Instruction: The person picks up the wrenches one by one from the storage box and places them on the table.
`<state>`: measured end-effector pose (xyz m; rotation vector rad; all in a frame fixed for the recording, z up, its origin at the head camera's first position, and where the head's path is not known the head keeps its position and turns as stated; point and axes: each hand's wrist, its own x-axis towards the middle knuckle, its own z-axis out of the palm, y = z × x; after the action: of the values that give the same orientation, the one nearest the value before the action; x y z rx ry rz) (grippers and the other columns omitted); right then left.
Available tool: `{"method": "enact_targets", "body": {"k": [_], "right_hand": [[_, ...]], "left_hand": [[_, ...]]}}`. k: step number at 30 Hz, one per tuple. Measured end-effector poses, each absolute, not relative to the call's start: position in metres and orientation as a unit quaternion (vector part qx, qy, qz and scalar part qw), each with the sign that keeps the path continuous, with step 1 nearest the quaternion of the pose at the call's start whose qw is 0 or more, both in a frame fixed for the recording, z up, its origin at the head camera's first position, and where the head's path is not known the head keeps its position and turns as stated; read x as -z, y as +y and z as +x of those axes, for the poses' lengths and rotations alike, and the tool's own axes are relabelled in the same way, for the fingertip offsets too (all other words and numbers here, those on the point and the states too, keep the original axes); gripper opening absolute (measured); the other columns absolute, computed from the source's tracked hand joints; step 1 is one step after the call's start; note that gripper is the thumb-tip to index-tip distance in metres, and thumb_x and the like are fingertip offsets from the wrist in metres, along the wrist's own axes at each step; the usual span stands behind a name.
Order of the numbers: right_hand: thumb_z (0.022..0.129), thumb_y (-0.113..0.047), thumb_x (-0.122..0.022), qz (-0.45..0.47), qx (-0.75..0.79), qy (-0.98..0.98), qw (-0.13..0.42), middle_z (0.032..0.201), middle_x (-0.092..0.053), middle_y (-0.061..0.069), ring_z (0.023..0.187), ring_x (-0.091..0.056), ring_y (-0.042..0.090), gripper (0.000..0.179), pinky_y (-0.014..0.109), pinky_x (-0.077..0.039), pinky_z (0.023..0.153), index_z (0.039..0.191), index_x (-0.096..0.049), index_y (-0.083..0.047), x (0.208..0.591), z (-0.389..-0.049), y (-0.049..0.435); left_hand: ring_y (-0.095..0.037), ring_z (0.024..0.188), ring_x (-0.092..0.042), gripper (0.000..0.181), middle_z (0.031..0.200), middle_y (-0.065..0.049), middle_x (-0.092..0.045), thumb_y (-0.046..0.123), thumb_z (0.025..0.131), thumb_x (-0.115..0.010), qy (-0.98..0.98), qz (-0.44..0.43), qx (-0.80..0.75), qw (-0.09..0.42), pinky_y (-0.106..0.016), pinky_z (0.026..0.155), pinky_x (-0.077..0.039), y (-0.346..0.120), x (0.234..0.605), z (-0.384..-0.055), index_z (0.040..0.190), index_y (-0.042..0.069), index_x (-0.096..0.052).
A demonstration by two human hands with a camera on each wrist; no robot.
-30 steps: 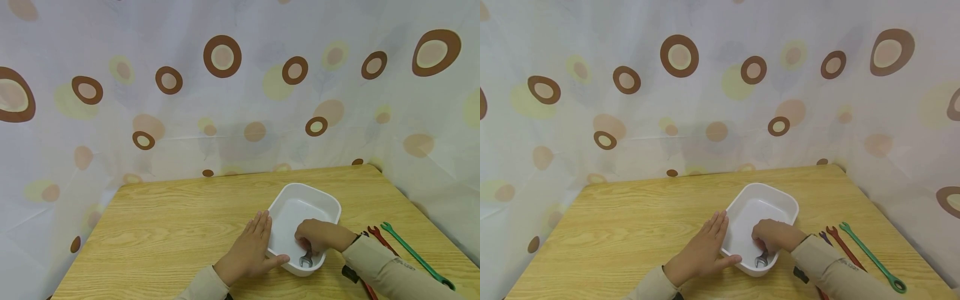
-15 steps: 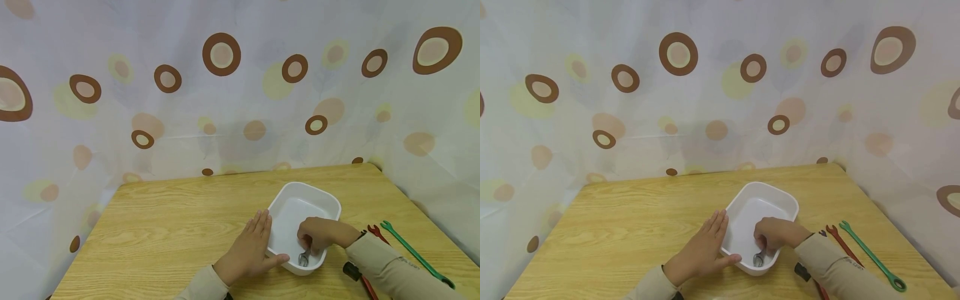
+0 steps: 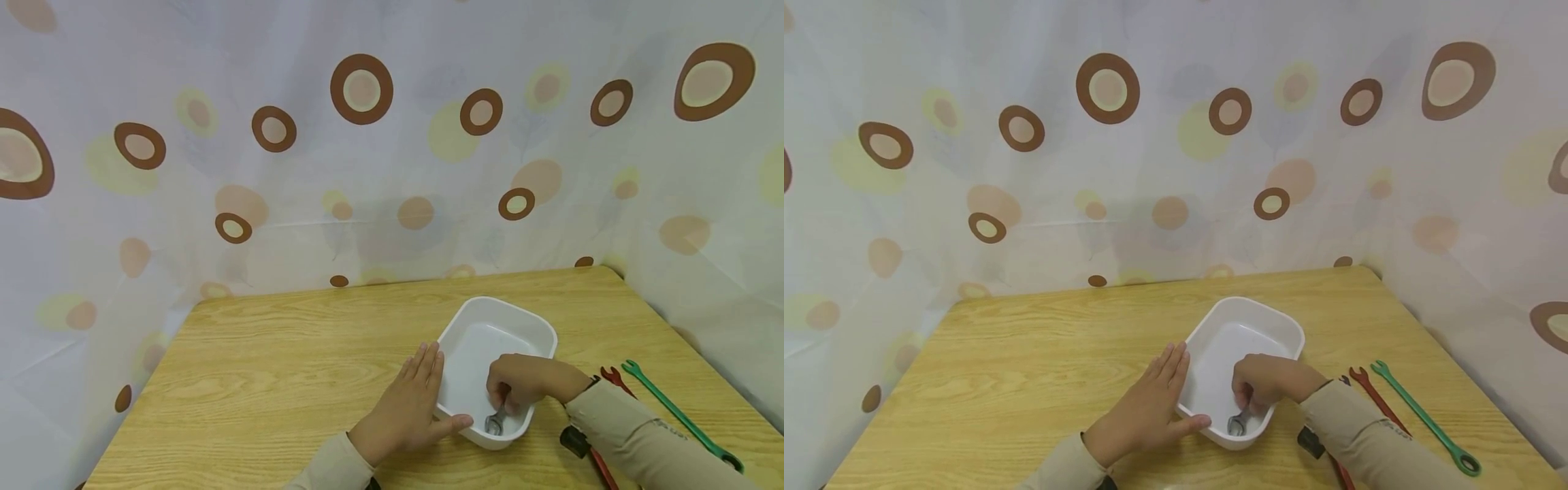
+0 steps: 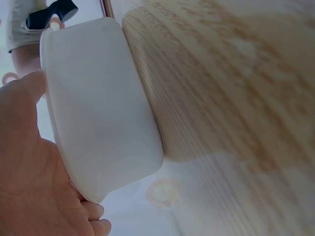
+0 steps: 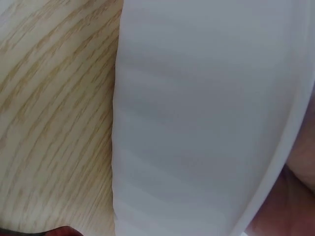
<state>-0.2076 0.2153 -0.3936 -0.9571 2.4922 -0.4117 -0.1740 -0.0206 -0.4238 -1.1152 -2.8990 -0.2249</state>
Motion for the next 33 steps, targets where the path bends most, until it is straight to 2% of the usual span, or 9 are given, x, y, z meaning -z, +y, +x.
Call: {"method": "enact_targets", "body": {"k": [7, 14, 20, 25, 29, 33], "right_hand": [[0.067, 0.007, -0.074, -0.392, 0.155, 0.881, 0.213, 0.063, -0.058, -0.013, 0.061, -0.045, -0.004, 0.021, 0.016, -0.043, 0.059, 0.067, -0.067, -0.013, 0.396, -0.211, 0.218], [0.076, -0.002, -0.075, -0.421, 0.192, 0.867, 0.184, 0.074, -0.065, -0.014, 0.068, -0.051, -0.005, 0.013, 0.018, -0.048, 0.064, 0.076, -0.072, -0.014, 0.39, -0.218, 0.223], [0.08, -0.005, -0.073, -0.423, 0.227, 0.86, 0.174, 0.077, -0.067, -0.011, 0.072, -0.055, -0.003, 0.009, 0.019, -0.05, 0.066, 0.08, -0.072, -0.014, 0.374, -0.221, 0.223], [0.084, -0.006, -0.07, -0.428, 0.248, 0.858, 0.141, 0.082, -0.068, -0.01, 0.076, -0.058, -0.001, 0.009, 0.023, -0.051, 0.069, 0.085, -0.072, -0.014, 0.359, -0.22, 0.229], [0.087, -0.006, -0.067, -0.423, 0.284, 0.851, 0.123, 0.087, -0.068, -0.01, 0.077, -0.059, 0.002, 0.011, 0.026, -0.053, 0.069, 0.091, -0.072, -0.015, 0.347, -0.22, 0.24], [0.091, -0.01, -0.065, -0.41, 0.323, 0.847, 0.104, 0.09, -0.069, -0.005, 0.08, -0.062, 0.004, 0.01, 0.028, -0.054, 0.069, 0.097, -0.072, -0.014, 0.338, -0.22, 0.258]], "left_hand": [[-0.032, 0.147, -0.01, 0.101, 0.158, -0.02, -0.012, 0.076, 0.089, -0.023, -0.931, -0.357, 0.078, 0.014, -0.043, 0.115, -0.023, -0.019, 0.424, -0.174, 0.151, -0.004, -0.018], [-0.032, 0.147, -0.009, 0.1, 0.158, -0.02, -0.011, 0.075, 0.089, -0.024, -0.931, -0.357, 0.079, 0.006, -0.043, 0.116, -0.021, -0.018, 0.422, -0.175, 0.151, -0.004, -0.018], [-0.033, 0.147, -0.01, 0.101, 0.158, -0.021, -0.012, 0.076, 0.089, -0.025, -0.931, -0.355, 0.08, 0.008, -0.043, 0.116, -0.022, -0.018, 0.422, -0.177, 0.15, -0.004, -0.018], [-0.033, 0.147, -0.01, 0.102, 0.158, -0.021, -0.012, 0.077, 0.088, -0.023, -0.931, -0.355, 0.078, 0.005, -0.043, 0.116, -0.021, -0.017, 0.424, -0.177, 0.15, -0.004, -0.018], [-0.032, 0.147, -0.009, 0.102, 0.158, -0.02, -0.012, 0.077, 0.088, -0.023, -0.932, -0.354, 0.076, 0.005, -0.043, 0.116, -0.021, -0.017, 0.425, -0.178, 0.151, -0.004, -0.019], [-0.031, 0.147, -0.007, 0.102, 0.159, -0.019, -0.01, 0.077, 0.088, -0.02, -0.933, -0.351, 0.074, 0.0, -0.043, 0.116, -0.02, -0.017, 0.425, -0.179, 0.151, -0.003, -0.016]]}}
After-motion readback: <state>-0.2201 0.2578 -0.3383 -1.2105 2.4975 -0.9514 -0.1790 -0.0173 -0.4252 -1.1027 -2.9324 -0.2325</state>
